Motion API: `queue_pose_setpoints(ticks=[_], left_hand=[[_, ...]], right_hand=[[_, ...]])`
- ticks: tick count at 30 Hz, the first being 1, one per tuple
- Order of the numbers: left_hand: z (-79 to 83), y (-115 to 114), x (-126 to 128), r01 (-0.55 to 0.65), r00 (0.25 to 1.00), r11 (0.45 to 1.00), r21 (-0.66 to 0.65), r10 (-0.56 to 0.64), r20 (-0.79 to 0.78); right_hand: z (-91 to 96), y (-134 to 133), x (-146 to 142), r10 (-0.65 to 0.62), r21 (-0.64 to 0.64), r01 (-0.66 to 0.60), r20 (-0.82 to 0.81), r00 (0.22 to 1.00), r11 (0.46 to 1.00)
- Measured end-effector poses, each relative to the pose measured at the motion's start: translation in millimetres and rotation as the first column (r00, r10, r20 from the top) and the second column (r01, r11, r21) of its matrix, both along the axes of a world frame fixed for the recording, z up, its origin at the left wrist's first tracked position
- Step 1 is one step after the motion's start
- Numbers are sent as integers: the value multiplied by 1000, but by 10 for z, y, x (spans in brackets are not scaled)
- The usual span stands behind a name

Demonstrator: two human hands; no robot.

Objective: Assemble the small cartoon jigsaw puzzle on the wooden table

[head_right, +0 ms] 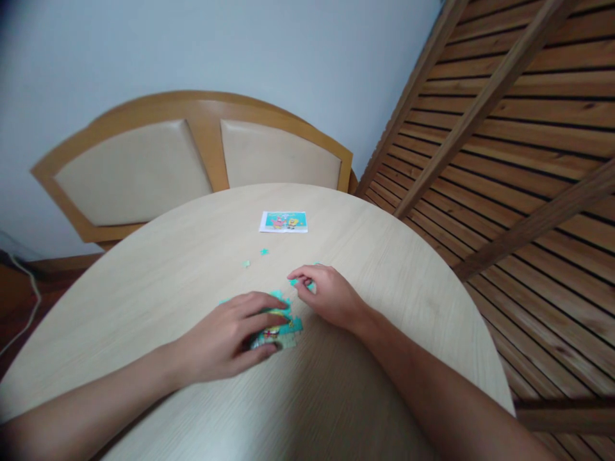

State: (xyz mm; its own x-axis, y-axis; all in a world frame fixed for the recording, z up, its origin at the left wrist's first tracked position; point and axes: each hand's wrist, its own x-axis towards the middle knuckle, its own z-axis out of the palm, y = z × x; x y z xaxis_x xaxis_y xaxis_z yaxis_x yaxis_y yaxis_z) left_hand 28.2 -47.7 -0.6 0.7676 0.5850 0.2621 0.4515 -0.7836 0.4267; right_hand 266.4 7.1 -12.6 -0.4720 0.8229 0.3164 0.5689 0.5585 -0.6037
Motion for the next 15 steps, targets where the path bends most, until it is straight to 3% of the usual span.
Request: queue_pose_setpoints(ticks=[5,15], left_hand=[[-26,-3,-26,148,985,989,20,-146,-98],[-12,21,-42,188,979,982,12,-186,-79]], right_hand=[[-39,1,-8,-41,-57,40,-10,999,998],[-11,3,-3,37,-36,-35,37,999,999]])
